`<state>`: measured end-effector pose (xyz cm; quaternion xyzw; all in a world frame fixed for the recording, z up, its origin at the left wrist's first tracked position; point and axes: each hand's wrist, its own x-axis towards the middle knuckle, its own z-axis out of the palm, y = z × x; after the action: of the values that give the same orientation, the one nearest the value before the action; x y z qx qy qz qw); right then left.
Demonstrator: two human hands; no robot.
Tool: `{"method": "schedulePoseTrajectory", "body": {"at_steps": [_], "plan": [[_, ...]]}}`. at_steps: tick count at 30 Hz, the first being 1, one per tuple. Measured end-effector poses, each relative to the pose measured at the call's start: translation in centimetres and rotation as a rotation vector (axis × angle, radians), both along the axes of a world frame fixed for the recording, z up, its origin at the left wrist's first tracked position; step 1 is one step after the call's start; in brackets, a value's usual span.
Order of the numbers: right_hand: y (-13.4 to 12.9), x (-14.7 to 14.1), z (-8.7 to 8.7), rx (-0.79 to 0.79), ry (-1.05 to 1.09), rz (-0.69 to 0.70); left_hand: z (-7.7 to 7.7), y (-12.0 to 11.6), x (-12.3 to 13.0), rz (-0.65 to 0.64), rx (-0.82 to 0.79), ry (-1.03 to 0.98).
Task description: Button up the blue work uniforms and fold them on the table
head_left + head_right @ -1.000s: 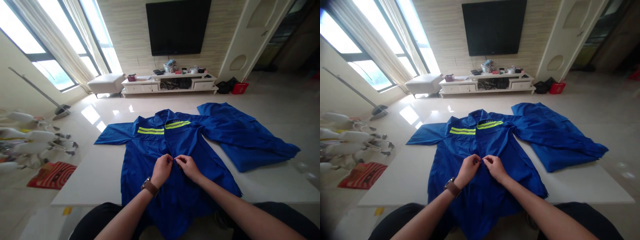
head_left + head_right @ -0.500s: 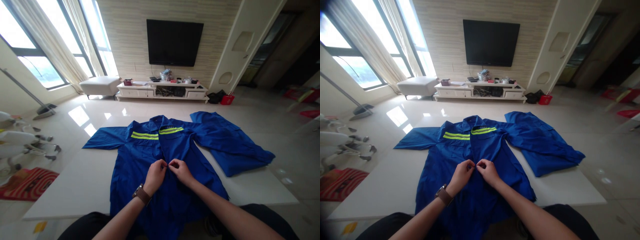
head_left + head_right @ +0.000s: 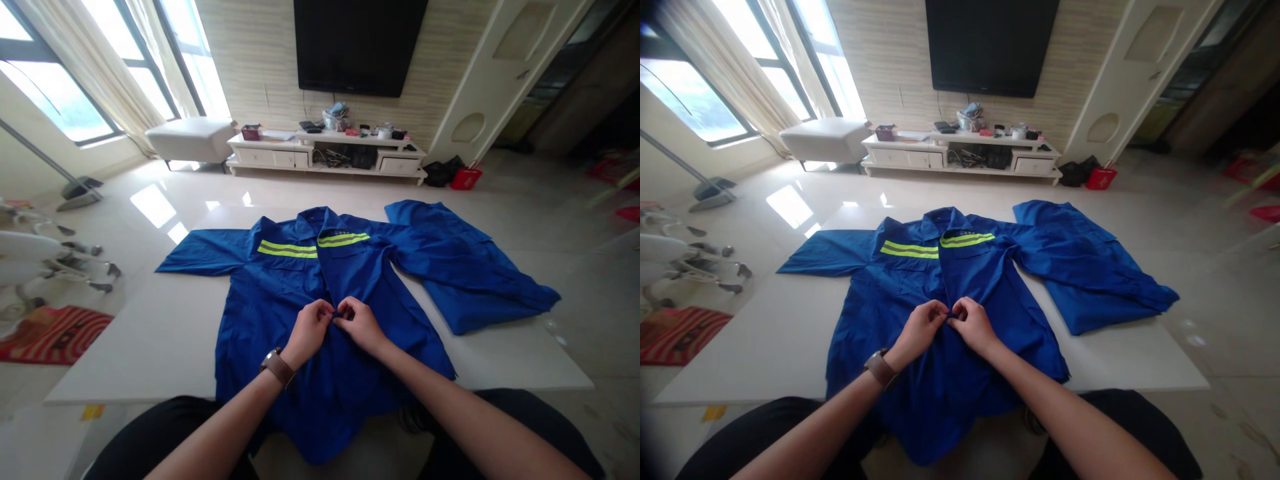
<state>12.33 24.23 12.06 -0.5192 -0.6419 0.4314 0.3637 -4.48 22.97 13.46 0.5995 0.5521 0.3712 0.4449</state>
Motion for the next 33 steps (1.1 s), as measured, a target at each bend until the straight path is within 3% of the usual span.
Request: {"method": "schedulePoseTrajectory", "body": {"at_steps": [6,14,20,33], "plan": [[-0.4,0.0,0.3,0.103,-0.070,0.003,-1.2,0.1,0.5,0.059,-0.114,-0.123],[-1.1,-0.3,1.1,0.235,-0.140,0.031,-0.6,-0.2,0.9,0.151,-0.108,-0.301],[-1.2,-0.4,1.5,0.216,-0.113,0.002,-0.6,-0.4,1.1,0.240,-0.204,-0.516],[-1.3,-0.3,1.3,0.225,-0.136,-0.035,-0.2,-0.4,1.2,0.246,-0.289,-0.551]]}}
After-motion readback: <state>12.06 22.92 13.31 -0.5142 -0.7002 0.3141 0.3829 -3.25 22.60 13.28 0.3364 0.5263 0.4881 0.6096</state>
